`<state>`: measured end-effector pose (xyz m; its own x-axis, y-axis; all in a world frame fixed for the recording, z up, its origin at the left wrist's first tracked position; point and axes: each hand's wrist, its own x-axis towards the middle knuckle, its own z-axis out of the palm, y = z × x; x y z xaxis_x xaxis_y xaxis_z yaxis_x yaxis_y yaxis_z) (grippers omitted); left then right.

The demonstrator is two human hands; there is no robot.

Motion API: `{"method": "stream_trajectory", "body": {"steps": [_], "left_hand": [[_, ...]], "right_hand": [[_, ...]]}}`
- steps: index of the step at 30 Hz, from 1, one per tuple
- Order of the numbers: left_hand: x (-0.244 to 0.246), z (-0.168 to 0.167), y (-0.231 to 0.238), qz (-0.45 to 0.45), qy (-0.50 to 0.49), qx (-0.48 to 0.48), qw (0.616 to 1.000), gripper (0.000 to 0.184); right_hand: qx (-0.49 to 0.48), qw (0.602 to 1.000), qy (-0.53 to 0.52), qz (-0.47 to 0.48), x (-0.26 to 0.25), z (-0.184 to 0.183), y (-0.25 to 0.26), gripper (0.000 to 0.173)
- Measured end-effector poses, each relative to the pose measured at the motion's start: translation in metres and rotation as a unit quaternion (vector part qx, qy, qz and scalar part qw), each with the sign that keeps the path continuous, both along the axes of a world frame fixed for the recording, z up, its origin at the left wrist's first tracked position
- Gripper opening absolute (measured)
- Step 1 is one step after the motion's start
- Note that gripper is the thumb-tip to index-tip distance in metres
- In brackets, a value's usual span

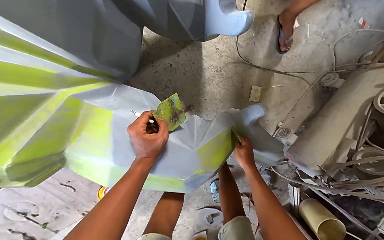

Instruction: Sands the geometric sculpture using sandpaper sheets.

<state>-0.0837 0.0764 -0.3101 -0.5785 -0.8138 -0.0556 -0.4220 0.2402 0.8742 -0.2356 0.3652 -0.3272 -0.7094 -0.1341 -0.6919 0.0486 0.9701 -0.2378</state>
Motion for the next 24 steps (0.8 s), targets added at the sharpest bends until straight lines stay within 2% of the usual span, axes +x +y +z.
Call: {"method": "stream_trajectory", "body": {"steps": [3,6,10,13,20,22,24], "left_hand": [[-0.002,-0.003,0.000,0.011,0.019,-0.016,1.000,0.014],[-0.004,-0.002,0.000,0.015,0.028,-0.012,0.999,0.014],[-0.003,-0.002,0.000,0.012,0.023,-0.009,1.000,0.014],[-0.004,-0.003,0.000,0.014,0.023,-0.013,1.000,0.014],[-0.004,-0.001,0.000,0.018,0.012,-0.010,1.000,0.014],[-0.005,0.000,0.000,0.023,0.013,-0.011,1.000,0.014],[-0.005,0.002,-0.001,0.031,0.008,-0.013,0.999,0.014]], "right_hand": [[-0.039,0.998,-0.041,-0.017,0.015,0.028,-0.002,0.036],[-0.068,0.996,-0.050,-0.024,0.045,0.053,-0.008,0.041],[-0.069,0.996,-0.055,0.006,0.081,0.082,-0.021,0.045],[-0.066,0.996,-0.045,0.037,0.091,0.094,-0.028,0.048],[-0.092,0.993,-0.055,0.044,0.114,0.124,-0.043,0.055],[-0.119,0.990,-0.066,0.038,0.118,0.133,-0.040,0.053],[-0.182,0.981,-0.069,-0.007,0.122,0.137,-0.031,0.042]]}}
